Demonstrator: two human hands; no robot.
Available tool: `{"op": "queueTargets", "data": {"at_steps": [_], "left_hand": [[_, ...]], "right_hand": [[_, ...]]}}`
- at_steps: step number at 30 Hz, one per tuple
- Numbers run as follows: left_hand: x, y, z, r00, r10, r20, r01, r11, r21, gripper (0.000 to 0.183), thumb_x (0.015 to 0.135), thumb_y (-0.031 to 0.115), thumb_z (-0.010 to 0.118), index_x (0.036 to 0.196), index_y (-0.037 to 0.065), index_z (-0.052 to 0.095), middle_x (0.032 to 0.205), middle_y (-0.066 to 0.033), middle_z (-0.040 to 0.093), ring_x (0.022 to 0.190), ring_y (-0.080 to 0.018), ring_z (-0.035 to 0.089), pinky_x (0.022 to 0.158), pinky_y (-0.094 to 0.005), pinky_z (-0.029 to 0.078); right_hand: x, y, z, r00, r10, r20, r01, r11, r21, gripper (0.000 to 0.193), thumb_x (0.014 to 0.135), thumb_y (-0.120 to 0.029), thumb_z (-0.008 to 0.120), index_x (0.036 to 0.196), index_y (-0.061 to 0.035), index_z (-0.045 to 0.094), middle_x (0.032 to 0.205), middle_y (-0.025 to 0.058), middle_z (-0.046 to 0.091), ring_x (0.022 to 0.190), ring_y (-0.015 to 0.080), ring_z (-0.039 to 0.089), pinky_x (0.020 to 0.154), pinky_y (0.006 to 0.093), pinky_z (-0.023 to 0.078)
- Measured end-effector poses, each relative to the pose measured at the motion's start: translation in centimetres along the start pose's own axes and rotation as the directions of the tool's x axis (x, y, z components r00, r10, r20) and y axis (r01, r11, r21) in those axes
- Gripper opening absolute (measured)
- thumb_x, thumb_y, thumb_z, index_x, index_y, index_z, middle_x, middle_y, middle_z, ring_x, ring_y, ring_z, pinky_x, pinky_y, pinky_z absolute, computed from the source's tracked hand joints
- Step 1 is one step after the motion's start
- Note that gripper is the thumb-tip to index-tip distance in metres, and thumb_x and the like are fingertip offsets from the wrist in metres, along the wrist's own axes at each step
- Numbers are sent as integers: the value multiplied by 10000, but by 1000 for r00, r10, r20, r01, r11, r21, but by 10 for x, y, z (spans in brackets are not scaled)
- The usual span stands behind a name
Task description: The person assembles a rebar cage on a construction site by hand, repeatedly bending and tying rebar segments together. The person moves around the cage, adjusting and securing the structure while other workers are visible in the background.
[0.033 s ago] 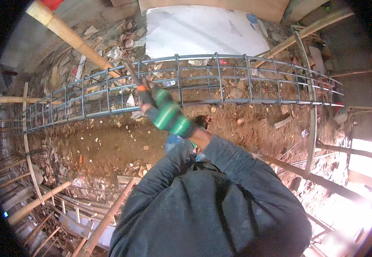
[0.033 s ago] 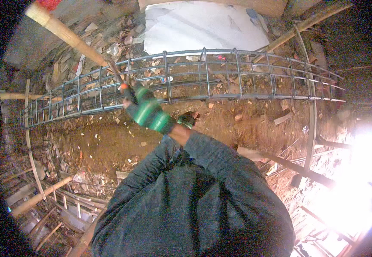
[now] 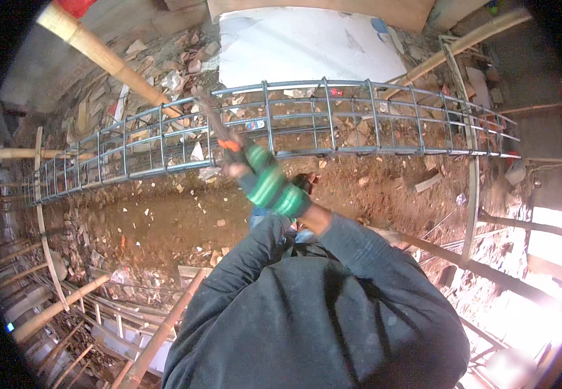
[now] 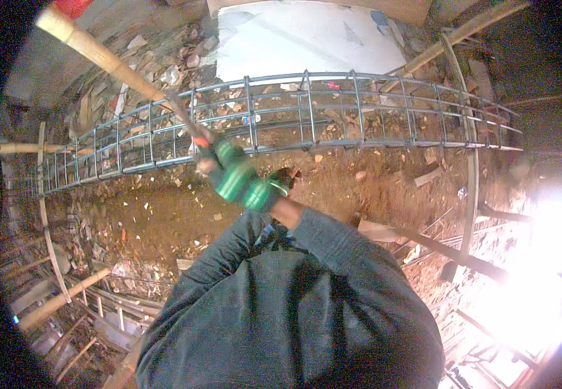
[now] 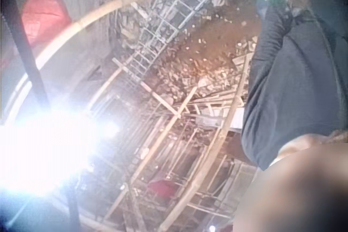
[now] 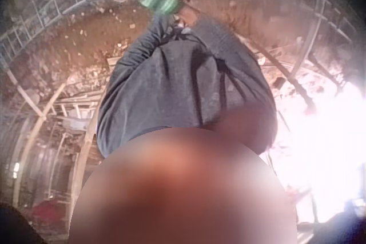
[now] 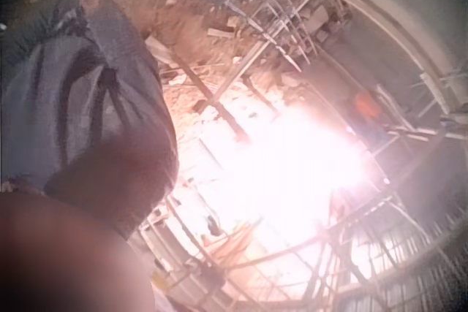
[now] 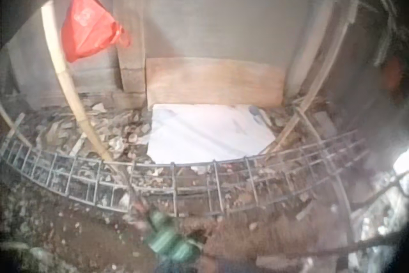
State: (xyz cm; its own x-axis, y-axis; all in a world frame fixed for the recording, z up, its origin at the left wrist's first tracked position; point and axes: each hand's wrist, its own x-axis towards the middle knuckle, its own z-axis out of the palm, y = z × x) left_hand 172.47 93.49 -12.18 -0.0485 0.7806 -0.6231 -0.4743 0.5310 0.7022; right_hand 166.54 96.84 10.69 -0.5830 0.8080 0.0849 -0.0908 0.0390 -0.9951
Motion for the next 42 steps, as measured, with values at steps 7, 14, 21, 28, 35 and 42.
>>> {"op": "queueTargets", "data": {"at_steps": [7, 14, 21, 28, 35, 42], "left_hand": [[-9, 21, 0, 994, 21, -103, 9, 961, 276, 344, 920, 395, 556, 854, 74, 662, 617, -22, 561, 530, -166, 531, 494, -328, 427], [-37, 43, 23, 979, 92, -184, -52, 976, 212, 433, 915, 466, 556, 843, 55, 676, 564, -12, 512, 463, -173, 477, 441, -349, 380], [-47, 46, 35, 968, -2, -252, 18, 998, 61, 453, 918, 505, 520, 851, 95, 699, 531, 14, 465, 445, -110, 406, 425, -291, 296], [-42, 39, 38, 957, 88, -277, -75, 996, 55, 418, 913, 472, 555, 839, 83, 689, 520, 22, 461, 439, -99, 395, 412, -276, 278], [-34, 25, 29, 976, 30, -213, -7, 994, 105, 415, 824, 507, 670, 890, 97, 671, 677, 7, 581, 491, -107, 453, 431, -280, 345], [42, -1, 23, 971, -160, 178, 86, 927, 364, 560, 794, 481, 721, 1132, 46, 621, 980, -82, 669, 863, -235, 632, 713, -365, 518]], "right_hand": [[-162, 20, -131, 945, 141, -296, -290, 780, -555, 281, 857, -237, 619, 1029, -15, 607, 896, 176, 636, 799, 331, 616, 729, 423, 482], [-205, 133, -170, 895, 80, -438, -392, 608, -690, 256, 784, -165, 606, 997, -22, 601, 903, 225, 599, 813, 423, 581, 709, 498, 466], [-181, 152, -167, 910, 58, -410, -356, 614, -704, 208, 803, -111, 589, 977, 5, 589, 815, 246, 606, 747, 439, 578, 660, 510, 454], [-168, 146, -170, 906, 81, -416, -384, 574, -723, 189, 826, -113, 540, 986, -37, 605, 806, 220, 612, 752, 410, 597, 663, 498, 469], [-173, 178, -179, 902, 179, -393, -395, 709, -584, 226, 862, -176, 566, 1006, -6, 600, 891, 244, 636, 811, 431, 606, 706, 495, 477], [-163, 191, -207, 834, 544, -89, -544, 839, 30, 282, 868, -248, 642, 982, 6, 604, 830, 126, 662, 719, 293, 629, 649, 410, 492]]}}
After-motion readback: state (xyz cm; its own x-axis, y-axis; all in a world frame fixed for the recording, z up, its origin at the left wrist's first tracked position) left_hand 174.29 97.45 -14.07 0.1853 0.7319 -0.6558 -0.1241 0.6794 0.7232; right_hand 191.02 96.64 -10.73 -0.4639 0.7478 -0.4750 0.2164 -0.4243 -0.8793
